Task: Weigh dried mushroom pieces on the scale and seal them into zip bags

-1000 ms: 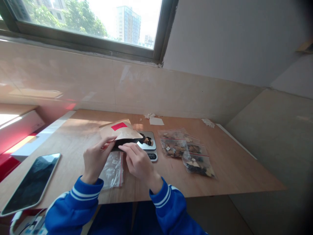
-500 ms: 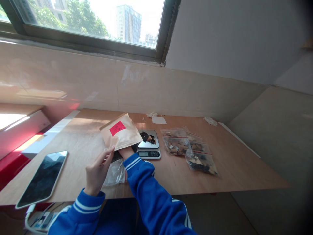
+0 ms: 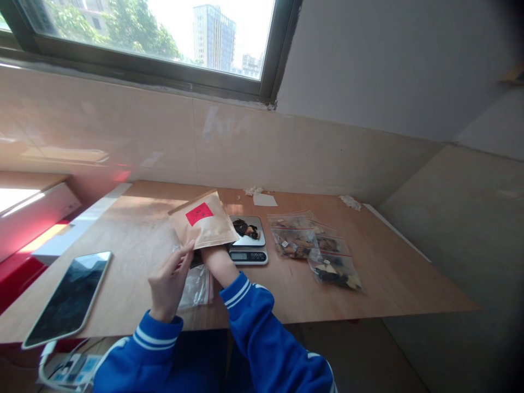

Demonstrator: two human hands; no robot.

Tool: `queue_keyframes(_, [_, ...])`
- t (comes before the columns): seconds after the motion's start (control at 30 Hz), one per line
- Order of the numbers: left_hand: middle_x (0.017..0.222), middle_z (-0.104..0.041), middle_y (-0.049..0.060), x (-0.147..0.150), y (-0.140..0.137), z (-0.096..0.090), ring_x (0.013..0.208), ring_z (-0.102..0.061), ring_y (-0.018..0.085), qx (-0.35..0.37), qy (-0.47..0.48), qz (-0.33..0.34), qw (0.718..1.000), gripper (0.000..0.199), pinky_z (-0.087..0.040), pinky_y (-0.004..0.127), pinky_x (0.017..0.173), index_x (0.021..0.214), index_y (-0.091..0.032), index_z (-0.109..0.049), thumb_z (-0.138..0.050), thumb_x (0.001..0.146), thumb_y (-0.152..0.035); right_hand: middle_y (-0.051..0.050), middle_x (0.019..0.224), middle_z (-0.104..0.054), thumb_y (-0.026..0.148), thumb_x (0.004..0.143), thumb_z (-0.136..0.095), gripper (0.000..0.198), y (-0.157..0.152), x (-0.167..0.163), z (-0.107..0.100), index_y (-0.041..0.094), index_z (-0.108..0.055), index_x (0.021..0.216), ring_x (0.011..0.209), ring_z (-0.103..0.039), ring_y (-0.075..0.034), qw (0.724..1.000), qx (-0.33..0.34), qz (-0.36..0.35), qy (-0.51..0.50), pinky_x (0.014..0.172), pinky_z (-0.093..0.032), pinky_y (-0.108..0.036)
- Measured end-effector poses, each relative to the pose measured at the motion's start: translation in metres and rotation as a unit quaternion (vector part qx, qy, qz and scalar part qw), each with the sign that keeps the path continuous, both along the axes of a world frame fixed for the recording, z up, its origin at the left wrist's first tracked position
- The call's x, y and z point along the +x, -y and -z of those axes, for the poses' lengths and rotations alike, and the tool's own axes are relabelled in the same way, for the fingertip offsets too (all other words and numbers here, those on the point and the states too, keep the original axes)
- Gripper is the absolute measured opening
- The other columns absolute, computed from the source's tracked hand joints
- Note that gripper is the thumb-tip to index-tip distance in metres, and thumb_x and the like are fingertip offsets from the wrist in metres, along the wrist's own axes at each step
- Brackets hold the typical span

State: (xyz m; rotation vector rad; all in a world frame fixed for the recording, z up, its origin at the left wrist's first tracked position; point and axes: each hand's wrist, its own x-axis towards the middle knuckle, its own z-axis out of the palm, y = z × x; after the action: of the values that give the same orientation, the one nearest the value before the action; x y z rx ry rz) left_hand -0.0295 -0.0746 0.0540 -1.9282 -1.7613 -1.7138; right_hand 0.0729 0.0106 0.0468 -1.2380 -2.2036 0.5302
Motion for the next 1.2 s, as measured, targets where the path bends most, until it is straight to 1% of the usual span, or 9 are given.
queue_keyframes(0.1, [0.086, -0.076, 0.000, 0.001, -0.003, -0.003, 0.067, -0.070, 0.012, 0.001, -0.002, 0.004, 1.000, 0.025, -0.054, 0.019, 0.065, 0.101, -0.024, -0.074, -0.058, 0.089, -0.040, -0.005, 0.121, -0.067, 0.004, 0.090, -0.038, 0.043, 0.008, 0.011, -0.013, 0.019, -0.055, 0.127, 0.127, -0.050, -0.025, 0.999, -0.008, -0.013, 0.030, 0.111, -0.035, -0.041])
queue_keyframes(0.23, [0.088, -0.076, 0.001, 0.004, -0.006, -0.010, 0.068, -0.070, 0.012, -0.009, -0.001, 0.021, 1.000, 0.027, -0.054, 0.019, 0.067, 0.102, -0.024, -0.074, -0.057, 0.089, -0.041, -0.010, 0.132, -0.060, 0.010, 0.092, -0.042, 0.043, 0.023, 0.026, -0.031, 0.018, -0.053, 0.133, 0.132, -0.045, -0.028, 1.000, 0.012, 0.001, 0.008, 0.116, -0.029, -0.042])
queue_keyframes(0.4, [0.089, -0.076, 0.001, 0.006, -0.008, -0.016, 0.067, -0.070, 0.012, -0.003, -0.014, 0.027, 1.000, 0.027, -0.054, 0.019, 0.066, 0.102, -0.023, -0.074, -0.057, 0.089, -0.040, -0.015, 0.142, -0.050, 0.013, 0.088, -0.052, 0.052, 0.033, 0.037, -0.043, 0.013, -0.047, 0.140, 0.132, -0.046, -0.033, 1.000, -0.004, -0.004, -0.003, 0.111, -0.038, -0.043])
queue_keyframes(0.53, [0.088, -0.076, 0.000, 0.009, -0.010, -0.019, 0.065, -0.069, 0.011, 0.006, -0.028, 0.029, 0.999, 0.025, -0.053, 0.017, 0.064, 0.099, -0.022, -0.074, -0.056, 0.090, -0.038, -0.011, 0.135, -0.057, 0.008, 0.083, -0.056, 0.052, 0.033, 0.041, -0.046, 0.019, -0.052, 0.134, 0.124, -0.054, -0.028, 0.999, -0.026, 0.002, -0.039, 0.102, -0.047, -0.039])
queue_keyframes(0.67, [0.086, -0.076, 0.000, 0.010, -0.012, -0.023, 0.063, -0.069, 0.010, 0.006, -0.038, 0.026, 0.999, 0.025, -0.052, 0.016, 0.060, 0.097, -0.021, -0.074, -0.055, 0.091, -0.037, -0.014, 0.110, -0.069, 0.009, 0.087, -0.053, 0.027, 0.038, 0.043, -0.048, 0.014, -0.066, 0.110, 0.103, -0.065, -0.028, 0.997, -0.041, 0.058, 0.015, 0.090, -0.052, -0.038])
queue_keyframes(0.77, [0.088, -0.075, 0.001, 0.009, -0.015, -0.024, 0.066, -0.069, 0.010, 0.002, -0.048, 0.031, 0.998, 0.026, -0.051, 0.016, 0.061, 0.101, -0.022, -0.073, -0.055, 0.091, -0.038, -0.016, 0.105, -0.068, 0.011, 0.091, -0.049, 0.022, 0.046, 0.046, -0.047, 0.011, -0.066, 0.105, 0.100, -0.064, -0.027, 0.994, 0.018, 0.092, 0.059, 0.087, -0.052, -0.037])
queue_keyframes(0.87, [0.083, -0.075, 0.000, 0.009, -0.018, -0.025, 0.064, -0.069, 0.010, 0.008, -0.060, 0.022, 0.998, 0.028, -0.049, 0.015, 0.059, 0.100, -0.023, -0.074, -0.054, 0.091, -0.041, -0.015, 0.107, -0.066, 0.010, 0.094, -0.045, 0.023, 0.051, 0.050, -0.043, 0.011, -0.064, 0.108, 0.101, -0.062, -0.025, 0.990, 0.088, 0.088, 0.068, 0.088, -0.051, -0.036])
queue_keyframes(0.97, [0.079, -0.074, -0.001, 0.011, -0.020, -0.024, 0.060, -0.068, 0.010, 0.013, -0.069, 0.014, 0.997, 0.029, -0.048, 0.016, 0.055, 0.100, -0.024, -0.074, -0.053, 0.092, -0.041, -0.014, 0.107, -0.065, 0.010, 0.094, -0.046, 0.022, 0.052, 0.054, -0.037, 0.011, -0.063, 0.109, 0.101, -0.060, -0.024, 0.985, 0.134, 0.089, 0.062, 0.089, -0.051, -0.036])
queue_keyframes(1.2, [0.079, -0.074, -0.001, 0.013, -0.022, -0.022, 0.061, -0.068, 0.011, 0.008, -0.080, 0.008, 0.997, 0.031, -0.047, 0.017, 0.055, 0.101, -0.024, -0.074, -0.050, 0.093, -0.042, -0.010, 0.097, -0.065, 0.011, 0.094, -0.049, 0.017, 0.053, 0.058, -0.029, 0.014, -0.065, 0.099, 0.093, -0.059, -0.024, 0.980, 0.160, 0.115, 0.029, 0.081, -0.052, -0.036])
